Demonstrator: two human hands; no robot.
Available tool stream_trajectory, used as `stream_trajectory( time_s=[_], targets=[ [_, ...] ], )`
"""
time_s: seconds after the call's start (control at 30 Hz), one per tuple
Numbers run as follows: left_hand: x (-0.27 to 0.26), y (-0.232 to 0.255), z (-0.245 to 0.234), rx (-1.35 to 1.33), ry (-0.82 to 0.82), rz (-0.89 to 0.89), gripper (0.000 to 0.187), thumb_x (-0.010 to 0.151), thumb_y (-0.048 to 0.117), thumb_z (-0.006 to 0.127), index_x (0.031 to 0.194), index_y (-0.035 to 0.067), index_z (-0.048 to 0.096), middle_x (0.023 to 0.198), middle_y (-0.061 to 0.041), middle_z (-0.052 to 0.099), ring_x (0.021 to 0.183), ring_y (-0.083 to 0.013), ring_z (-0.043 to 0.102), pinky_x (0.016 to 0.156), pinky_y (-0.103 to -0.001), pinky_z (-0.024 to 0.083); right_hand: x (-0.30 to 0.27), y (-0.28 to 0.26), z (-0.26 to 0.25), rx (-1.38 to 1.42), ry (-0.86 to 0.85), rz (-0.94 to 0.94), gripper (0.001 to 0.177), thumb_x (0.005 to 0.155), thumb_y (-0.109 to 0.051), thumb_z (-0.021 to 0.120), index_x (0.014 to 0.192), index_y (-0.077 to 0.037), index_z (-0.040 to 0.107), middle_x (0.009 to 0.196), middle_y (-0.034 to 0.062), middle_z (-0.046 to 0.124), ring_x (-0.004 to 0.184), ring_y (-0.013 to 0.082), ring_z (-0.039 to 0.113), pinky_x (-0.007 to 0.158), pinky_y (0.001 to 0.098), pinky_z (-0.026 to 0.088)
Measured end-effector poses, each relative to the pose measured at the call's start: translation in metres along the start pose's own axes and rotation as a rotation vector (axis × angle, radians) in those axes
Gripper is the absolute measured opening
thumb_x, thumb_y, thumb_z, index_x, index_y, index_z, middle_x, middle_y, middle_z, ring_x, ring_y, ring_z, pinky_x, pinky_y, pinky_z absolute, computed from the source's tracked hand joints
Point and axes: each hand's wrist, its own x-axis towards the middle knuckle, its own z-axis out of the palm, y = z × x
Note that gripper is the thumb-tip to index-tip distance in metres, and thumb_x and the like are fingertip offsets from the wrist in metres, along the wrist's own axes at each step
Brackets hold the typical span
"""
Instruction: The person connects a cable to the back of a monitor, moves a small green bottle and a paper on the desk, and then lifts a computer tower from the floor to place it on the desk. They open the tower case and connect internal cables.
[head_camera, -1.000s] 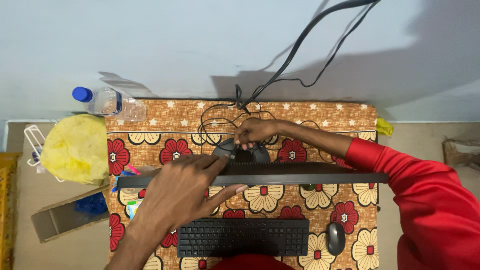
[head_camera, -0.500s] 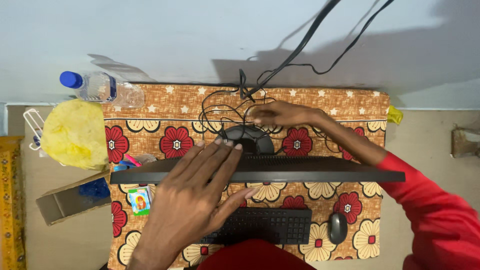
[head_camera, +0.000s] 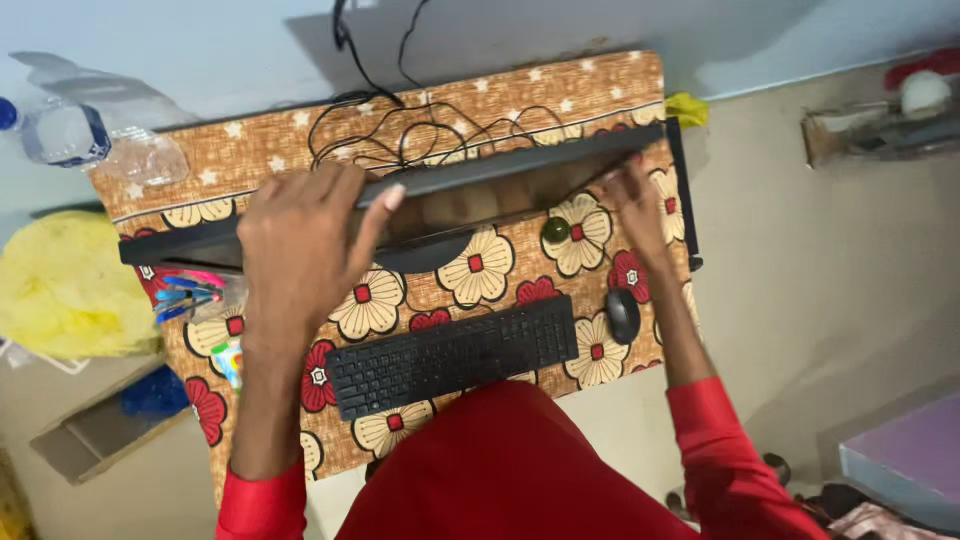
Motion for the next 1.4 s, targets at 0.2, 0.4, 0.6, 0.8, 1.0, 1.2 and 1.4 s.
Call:
stream_trajectory(
  time_s=[0.2, 0.4, 0.6, 0.8, 1.0, 1.2, 1.4],
  targets=[
    [-0.005, -0.003, 0.0, 0.041, 0.061, 0.089, 0.043, 0.118, 0.041, 0.058, 0.104, 0.002, 0.068, 0.093, -0.015, 0.069, 0.083, -0.0335, 0.066, 0.077, -0.046, 0.049, -0.042, -0.001, 0.054, 0.276, 0.044, -0.036, 0.065, 0.108, -0.033, 0.056, 0.161, -0.003, 0.031, 0.166, 0.0145, 0.035, 0.149, 0.0256, 0.043, 0.116, 0.0366, 0.045],
    [-0.008, -0.006, 0.009, 0.069, 0.134, 0.14, 0.044, 0.119, 0.041, 0.057, 0.1, 0.003, 0.068, 0.088, -0.014, 0.069, 0.079, -0.0342, 0.065, 0.075, -0.048, 0.049, -0.045, -0.026, 0.08, 0.119, 0.19, -0.054, 0.075, 0.109, -0.05, 0.048, 0.161, -0.001, 0.03, 0.169, 0.02, 0.029, 0.157, 0.0315, 0.028, 0.126, 0.0407, 0.024],
    [-0.008, -0.004, 0.011, 0.084, 0.178, 0.159, 0.045, 0.117, 0.043, 0.057, 0.093, 0.005, 0.066, 0.082, -0.013, 0.067, 0.074, -0.0342, 0.064, 0.072, -0.048, 0.049, -0.04, -0.036, 0.086, 0.141, 0.194, -0.021, 0.078, 0.103, -0.052, 0.049, 0.161, -0.004, 0.027, 0.165, 0.0209, 0.034, 0.152, 0.0326, 0.036, 0.123, 0.0421, 0.029],
    [-0.011, 0.007, 0.006, 0.196, 0.229, 0.143, 0.039, 0.114, 0.041, 0.057, 0.122, 0.004, 0.067, 0.108, -0.016, 0.068, 0.11, -0.033, 0.061, 0.102, -0.055, 0.042, -0.063, -0.072, 0.1, 0.058, 0.261, -0.138, 0.085, 0.104, -0.05, 0.054, 0.164, -0.007, 0.012, 0.17, 0.0242, 0.018, 0.156, 0.0401, 0.025, 0.125, 0.0493, 0.025],
    [-0.064, 0.038, 0.033, -0.004, 0.452, 0.117, 0.047, 0.109, 0.021, 0.061, 0.15, -0.001, 0.051, 0.15, -0.022, 0.052, 0.145, -0.0386, 0.043, 0.122, -0.058, 0.028, -0.102, -0.102, 0.122, -0.058, 0.314, -0.294, 0.089, 0.107, -0.048, 0.056, 0.167, -0.007, 0.004, 0.172, 0.0284, 0.005, 0.159, 0.0461, 0.012, 0.128, 0.0565, 0.018],
    [-0.162, 0.042, 0.111, -0.317, 0.158, -0.052, 0.043, 0.109, 0.021, 0.054, 0.149, 0.004, 0.05, 0.148, -0.017, 0.052, 0.137, -0.0312, 0.053, 0.115, -0.052, 0.041, -0.158, -0.072, 0.144, -0.22, 0.149, -0.297, 0.082, 0.107, -0.044, 0.054, 0.166, -0.005, 0.012, 0.171, 0.0293, 0.016, 0.159, 0.0468, 0.019, 0.129, 0.0585, 0.023],
    [-0.245, 0.027, 0.176, -0.311, -0.223, -0.136, 0.054, 0.106, 0.032, 0.049, 0.15, 0.0, 0.045, 0.146, -0.024, 0.047, 0.137, -0.0367, 0.044, 0.116, -0.059, 0.029, -0.209, -0.004, 0.151, -0.547, -0.077, -0.136, 0.083, 0.101, -0.039, 0.06, 0.162, -0.002, 0.016, 0.164, 0.0341, 0.018, 0.151, 0.0488, 0.023, 0.121, 0.0635, 0.021]
  ],
)
